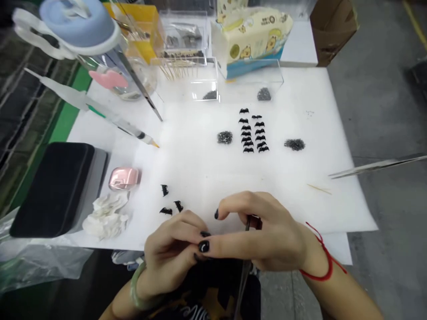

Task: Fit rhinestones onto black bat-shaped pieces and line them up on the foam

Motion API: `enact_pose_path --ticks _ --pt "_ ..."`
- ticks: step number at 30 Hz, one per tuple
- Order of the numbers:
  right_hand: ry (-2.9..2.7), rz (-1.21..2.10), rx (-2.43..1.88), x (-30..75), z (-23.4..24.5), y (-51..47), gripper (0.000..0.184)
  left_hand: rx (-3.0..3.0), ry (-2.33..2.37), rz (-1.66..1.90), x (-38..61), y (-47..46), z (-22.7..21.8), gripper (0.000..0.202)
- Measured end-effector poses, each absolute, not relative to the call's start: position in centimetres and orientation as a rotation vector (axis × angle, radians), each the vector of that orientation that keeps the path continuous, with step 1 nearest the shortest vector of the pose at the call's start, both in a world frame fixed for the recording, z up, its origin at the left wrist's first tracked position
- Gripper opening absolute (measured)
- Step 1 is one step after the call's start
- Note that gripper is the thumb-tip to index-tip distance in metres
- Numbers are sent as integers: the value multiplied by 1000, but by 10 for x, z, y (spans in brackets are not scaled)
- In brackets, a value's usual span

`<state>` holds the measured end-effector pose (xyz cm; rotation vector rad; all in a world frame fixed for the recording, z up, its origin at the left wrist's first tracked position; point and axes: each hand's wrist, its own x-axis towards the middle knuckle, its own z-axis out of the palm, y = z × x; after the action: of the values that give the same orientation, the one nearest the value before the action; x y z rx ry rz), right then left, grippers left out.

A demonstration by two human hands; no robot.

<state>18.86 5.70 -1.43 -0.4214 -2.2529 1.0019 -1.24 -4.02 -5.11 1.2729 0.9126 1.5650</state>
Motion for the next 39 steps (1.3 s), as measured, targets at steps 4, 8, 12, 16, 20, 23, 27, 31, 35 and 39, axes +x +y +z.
enact_pose_path --ticks 4,8,12,16,20,23,27,31,35,39 --pt "-2219 1058 -330 184 -17 57 24 1389 887 1567 -10 -35 -53 12" --pt "-2165 1078 -332 178 -13 54 12 1454 935 1582 -5 -34 -55 20" --pt "-2161 1015 -498 186 2 65 8 1549 1003 1644 -4 -41 -49 29" --pt "-2194 799 -863 202 11 118 5 1806 1408 1629 -23 -57 -44 31" --pt "-2213 595 -1389 203 -3 193 22 1948 1965 1438 -52 -70 -54 27" --pt "-2239 508 -1643 192 -20 232 26 1946 2052 1337 -64 -74 -67 26" --pt "-2326 462 -1771 181 -31 247 29 1938 2090 1293 -65 -78 -79 23" --pt "-2352 425 -1810 185 -28 244 30 1930 2107 1279 -63 -78 -81 24" --pt "-2324 414 -1835 191 -27 241 31 1947 2091 1266 -65 -76 -80 23" --pt "-2302 475 -1832 193 -27 239 28 1955 2062 1273 -66 -72 -77 19"
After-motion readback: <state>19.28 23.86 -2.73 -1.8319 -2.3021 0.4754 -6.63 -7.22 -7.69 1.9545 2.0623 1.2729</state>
